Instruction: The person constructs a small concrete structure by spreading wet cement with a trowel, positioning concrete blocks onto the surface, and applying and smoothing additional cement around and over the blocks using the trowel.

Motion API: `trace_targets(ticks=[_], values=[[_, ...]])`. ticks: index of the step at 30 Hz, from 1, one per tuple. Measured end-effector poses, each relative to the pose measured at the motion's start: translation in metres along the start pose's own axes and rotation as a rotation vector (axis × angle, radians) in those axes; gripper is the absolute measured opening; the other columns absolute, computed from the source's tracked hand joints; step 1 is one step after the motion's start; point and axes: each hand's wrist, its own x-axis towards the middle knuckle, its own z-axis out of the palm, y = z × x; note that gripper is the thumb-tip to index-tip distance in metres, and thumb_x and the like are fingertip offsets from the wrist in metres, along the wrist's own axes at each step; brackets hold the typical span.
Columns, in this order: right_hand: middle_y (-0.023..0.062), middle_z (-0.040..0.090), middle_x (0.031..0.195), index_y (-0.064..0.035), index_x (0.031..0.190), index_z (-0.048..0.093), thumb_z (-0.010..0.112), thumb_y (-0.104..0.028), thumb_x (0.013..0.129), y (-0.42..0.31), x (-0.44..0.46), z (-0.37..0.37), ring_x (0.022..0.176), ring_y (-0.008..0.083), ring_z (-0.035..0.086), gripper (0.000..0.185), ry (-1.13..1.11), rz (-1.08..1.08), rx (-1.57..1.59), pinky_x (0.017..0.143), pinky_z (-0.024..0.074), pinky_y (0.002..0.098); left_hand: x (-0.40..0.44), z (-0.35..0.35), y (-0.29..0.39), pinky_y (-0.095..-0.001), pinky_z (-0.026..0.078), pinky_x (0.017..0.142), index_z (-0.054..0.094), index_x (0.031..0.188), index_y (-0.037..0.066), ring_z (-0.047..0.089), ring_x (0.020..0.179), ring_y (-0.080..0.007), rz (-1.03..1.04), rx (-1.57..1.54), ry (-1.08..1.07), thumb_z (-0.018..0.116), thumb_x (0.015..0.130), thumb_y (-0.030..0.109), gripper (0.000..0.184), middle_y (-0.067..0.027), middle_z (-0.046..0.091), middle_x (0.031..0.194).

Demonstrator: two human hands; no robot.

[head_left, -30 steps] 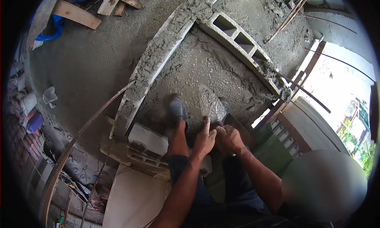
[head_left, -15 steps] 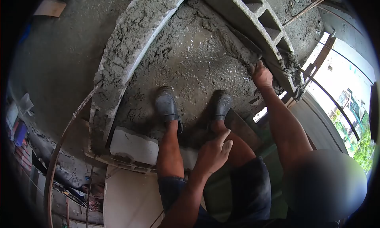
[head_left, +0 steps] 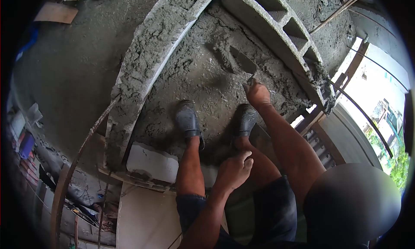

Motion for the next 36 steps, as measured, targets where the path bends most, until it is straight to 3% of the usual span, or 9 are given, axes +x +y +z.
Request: trace_targets(ticks=[7,10,18,20,27,29,33,35,36], values=[[0.0279,0.065,0.103,-0.002,0.111,0.061,0.053,-0.044,0.093,0.051,-0.054,0.041,0.1,0.0452,0.062,0.046,0.077,0.394,0.255,0.084,0.0504,0.0506,-0.008,-0.027,0.013,-0.0431,0.049,0.088,0.059,0.125,0.004,0.066,0.098,-0.0378,-0.019,-0.038,0.03,0.052,0.092,0.028,0.041,-0.024,0.068,0.101],[0.0304,0.064,0.1,0.0025,0.101,0.067,0.056,-0.048,0.092,-0.009,-0.045,0.064,0.101,0.0481,0.06,0.052,0.157,0.348,0.578,0.087,0.0489,0.0493,-0.009,-0.034,0.008,-0.0434,0.049,0.088,0.06,0.123,0.003,0.066,0.099,-0.0383,-0.071,-0.054,0.091,0.051,0.092,0.028,0.041,-0.0246,0.068,0.1],[0.0327,0.064,0.089,0.0047,0.095,0.062,0.058,-0.04,0.092,-0.141,0.017,0.091,0.089,0.0496,0.062,0.045,0.202,0.192,0.6,0.081,0.0494,0.0508,-0.017,-0.053,-0.006,-0.0478,0.049,0.088,0.063,0.117,0.006,0.064,0.097,-0.041,-0.234,0.017,0.093,0.048,0.094,0.026,0.034,-0.0253,0.067,0.103],[0.0271,0.065,0.077,0.0042,0.094,0.06,0.058,-0.04,0.093,-0.142,0.023,0.089,0.072,0.0425,0.066,0.044,0.151,0.18,0.612,0.066,0.0527,0.0482,-0.02,-0.054,-0.008,-0.0478,0.049,0.089,0.063,0.116,0.006,0.064,0.098,-0.0409,-0.191,0.006,0.145,0.048,0.094,0.027,0.034,-0.0248,0.067,0.103],[0.0151,0.061,0.062,0.003,0.084,0.061,0.057,-0.041,0.094,-0.124,-0.015,0.037,0.05,0.0232,0.061,0.045,-0.229,0.277,0.998,0.048,0.0487,0.0394,-0.015,-0.052,-0.027,-0.0452,0.049,0.088,0.064,0.114,0.005,0.066,0.096,-0.0376,-0.236,-0.032,0.138,0.048,0.092,0.028,0.036,-0.0229,0.067,0.103],[0.0039,0.051,0.058,-0.0036,0.082,0.055,0.055,-0.045,0.095,-0.101,-0.047,0.004,0.045,0.0162,0.05,0.043,-0.375,0.206,1.165,0.039,0.0417,0.0322,-0.017,-0.063,-0.023,-0.0332,0.052,0.07,0.065,0.111,0.001,0.066,0.067,-0.0222,-0.222,-0.075,0.136,0.05,0.089,0.024,0.035,-0.0155,0.068,0.091],[0.0021,0.052,0.059,-0.0054,0.08,0.057,0.055,-0.043,0.095,-0.073,-0.094,-0.046,0.047,0.0127,0.048,0.04,-0.41,0.223,1.121,0.042,0.039,0.0301,-0.018,-0.059,-0.044,-0.0307,0.051,0.068,0.063,0.115,0.0,0.063,0.065,-0.0183,-0.303,-0.142,0.12,0.05,0.09,0.022,0.036,-0.0132,0.067,0.09],[0.0041,0.051,0.061,-0.0007,0.078,0.058,0.052,-0.037,0.094,-0.046,-0.134,-0.095,0.057,0.0146,0.048,0.04,-0.252,-0.012,0.902,0.054,0.0426,0.0353,-0.04,-0.058,-0.053,-0.0404,0.049,0.089,0.06,0.123,0.0,0.068,0.094,-0.0313,-0.347,-0.103,0.167,0.051,0.091,0.025,0.041,-0.0204,0.067,0.11],[0.004,0.052,0.064,-0.0008,0.082,0.059,0.053,-0.037,0.093,-0.026,-0.15,-0.107,0.063,0.014,0.048,0.038,-0.261,-0.022,0.897,0.059,0.0435,0.0349,-0.058,-0.058,-0.052,-0.0404,0.049,0.089,0.06,0.123,0.0,0.068,0.094,-0.0313,-0.33,-0.091,0.169,0.051,0.091,0.025,0.041,-0.0204,0.067,0.11]])
